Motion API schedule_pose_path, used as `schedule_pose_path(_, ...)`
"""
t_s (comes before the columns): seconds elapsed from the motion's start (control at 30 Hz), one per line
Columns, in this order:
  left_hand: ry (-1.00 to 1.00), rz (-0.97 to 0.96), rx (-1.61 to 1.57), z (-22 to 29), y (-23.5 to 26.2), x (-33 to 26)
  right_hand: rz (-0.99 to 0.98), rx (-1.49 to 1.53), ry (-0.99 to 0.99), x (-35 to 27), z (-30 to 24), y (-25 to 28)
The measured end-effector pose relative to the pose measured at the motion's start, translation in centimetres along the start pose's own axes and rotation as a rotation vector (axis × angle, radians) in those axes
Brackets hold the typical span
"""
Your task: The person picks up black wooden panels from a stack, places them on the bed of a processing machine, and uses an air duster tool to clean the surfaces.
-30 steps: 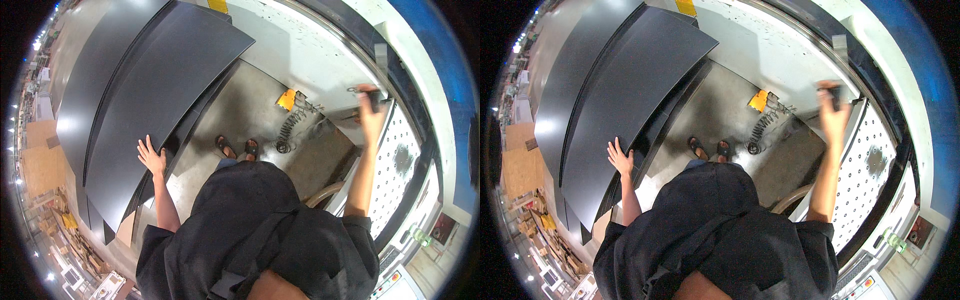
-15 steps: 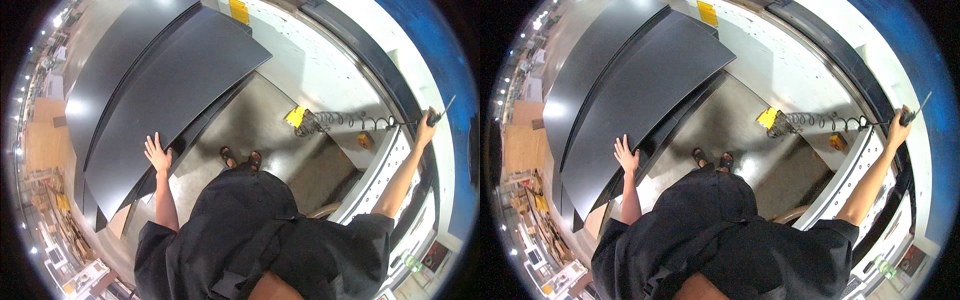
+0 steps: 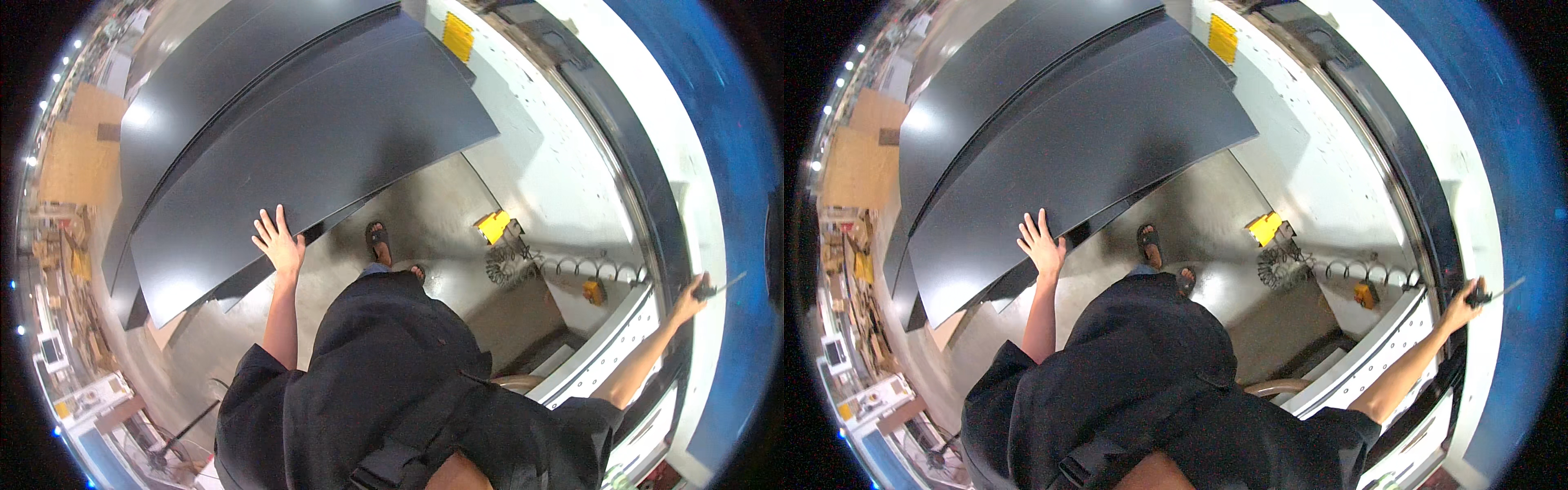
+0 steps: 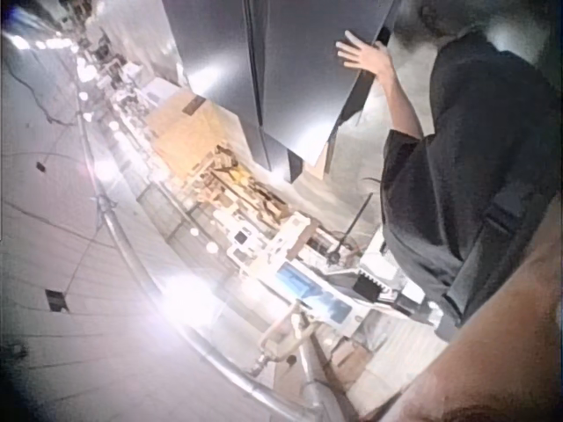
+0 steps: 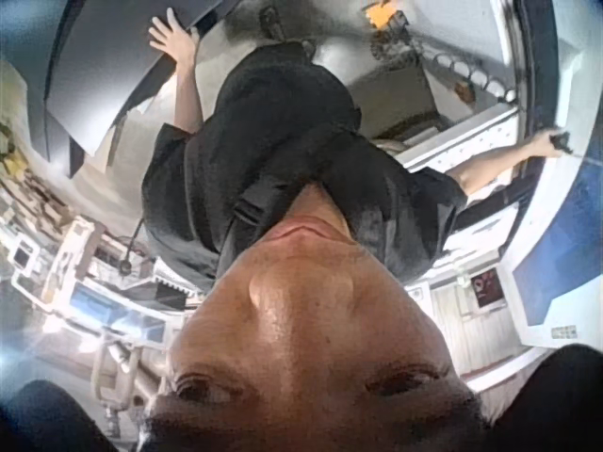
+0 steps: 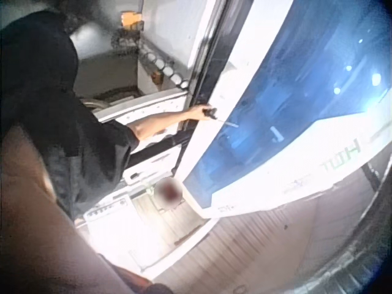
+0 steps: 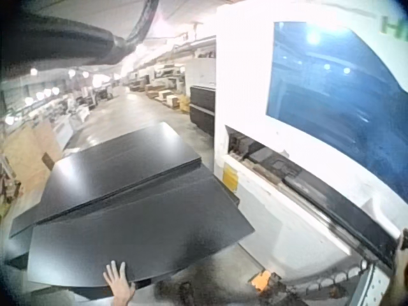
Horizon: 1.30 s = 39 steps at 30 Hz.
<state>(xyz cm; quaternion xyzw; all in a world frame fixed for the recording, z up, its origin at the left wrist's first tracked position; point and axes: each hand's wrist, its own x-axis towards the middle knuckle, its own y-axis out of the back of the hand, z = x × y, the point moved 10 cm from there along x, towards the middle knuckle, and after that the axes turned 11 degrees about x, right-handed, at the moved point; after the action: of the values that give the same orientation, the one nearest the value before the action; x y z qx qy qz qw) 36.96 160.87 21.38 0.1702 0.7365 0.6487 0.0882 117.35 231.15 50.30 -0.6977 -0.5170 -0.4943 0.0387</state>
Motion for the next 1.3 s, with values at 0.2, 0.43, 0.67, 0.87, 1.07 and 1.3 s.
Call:
schedule_pose_path(0.2, -0.068, -0.099, -0.01, 0.0, 0.9, 1.5, 0.546, -0.38, 0.052, -6.0, -4.9, 0.3)
schedule_pose_path(0.43, -0.268, 0.055, -0.126, 1.7, 2.9, 2.2, -0.233, -0.008, -0.633, -35.5, -3.3, -27.8)
schedule_pose_path(0.67, -0.265, 0.059, -0.116, 1.2, 2.2, 1.9, -0.627, 0.459, -0.435, -35.5, -28.9, -43.1)
schedule_pose_path(0.87, -0.256, -0.002, -0.108, 1.3, 1.5, 2.5, -0.606, 0.548, -0.788, -32.7, -24.7, -48.4)
schedule_pose_path(1.07, -0.213, -0.047, -0.107, 2.2, 2.4, 3.2, -0.957, 0.872, -1.034, -37.3, -21.2, -55.1)
schedule_pose_path(1.3, -0.216, -0.071, -0.055, 2.9, 1.9, 2.9, -0.956, 0.758, -1.337, -38.4, -23.6, -57.3)
